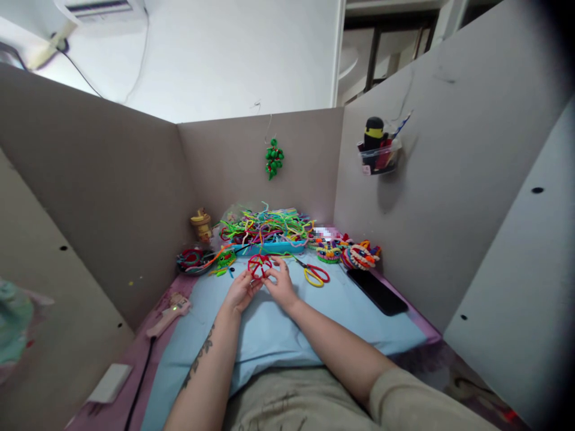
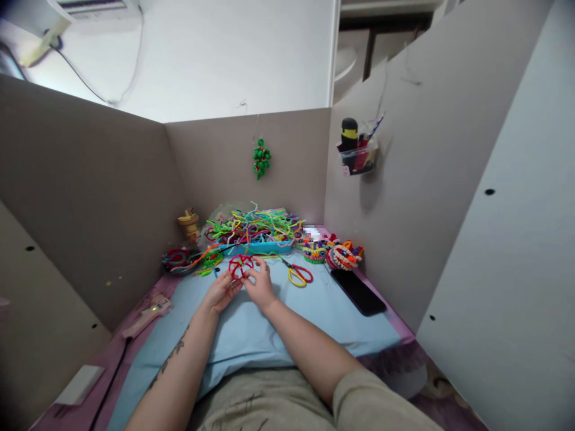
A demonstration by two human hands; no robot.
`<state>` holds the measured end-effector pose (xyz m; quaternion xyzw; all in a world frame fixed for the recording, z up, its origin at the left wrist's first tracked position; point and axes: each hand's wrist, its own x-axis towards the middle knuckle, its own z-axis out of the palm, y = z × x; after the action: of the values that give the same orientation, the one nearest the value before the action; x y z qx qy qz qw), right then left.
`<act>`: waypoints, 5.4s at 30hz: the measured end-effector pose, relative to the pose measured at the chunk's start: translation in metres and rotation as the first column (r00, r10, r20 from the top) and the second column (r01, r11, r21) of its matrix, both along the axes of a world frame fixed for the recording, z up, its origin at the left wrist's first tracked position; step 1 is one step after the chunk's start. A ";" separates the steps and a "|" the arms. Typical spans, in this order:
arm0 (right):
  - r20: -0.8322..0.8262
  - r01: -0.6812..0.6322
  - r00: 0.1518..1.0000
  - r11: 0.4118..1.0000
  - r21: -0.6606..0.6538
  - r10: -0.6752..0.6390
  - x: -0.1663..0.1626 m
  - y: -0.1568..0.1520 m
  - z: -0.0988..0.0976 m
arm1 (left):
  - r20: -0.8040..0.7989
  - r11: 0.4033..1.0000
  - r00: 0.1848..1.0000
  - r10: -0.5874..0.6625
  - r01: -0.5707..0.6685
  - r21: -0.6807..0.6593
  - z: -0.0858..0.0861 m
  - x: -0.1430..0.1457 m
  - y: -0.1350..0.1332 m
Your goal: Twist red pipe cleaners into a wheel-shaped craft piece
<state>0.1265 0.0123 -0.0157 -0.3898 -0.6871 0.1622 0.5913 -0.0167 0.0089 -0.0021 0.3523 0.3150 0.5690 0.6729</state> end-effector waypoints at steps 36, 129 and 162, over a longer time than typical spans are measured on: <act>0.257 0.196 0.939 0.969 0.150 -0.229 0.010 -0.008 0.011 | -0.516 0.815 0.664 0.542 -0.266 0.514 -0.009 0.000 0.009; -0.196 -0.324 0.943 0.867 -0.379 0.267 0.027 0.023 0.001 | -0.622 0.703 0.368 0.691 -0.139 0.698 -0.011 -0.001 0.008; 0.628 0.185 0.778 0.961 -0.207 -0.014 0.048 0.026 0.018 | -0.743 0.855 0.454 0.491 -0.089 0.511 -0.025 0.024 -0.001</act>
<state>0.1740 0.0383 0.0024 -0.5309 -0.7942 0.0808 0.2843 0.0074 0.0074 -0.0270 0.6539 0.5376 0.4800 0.2304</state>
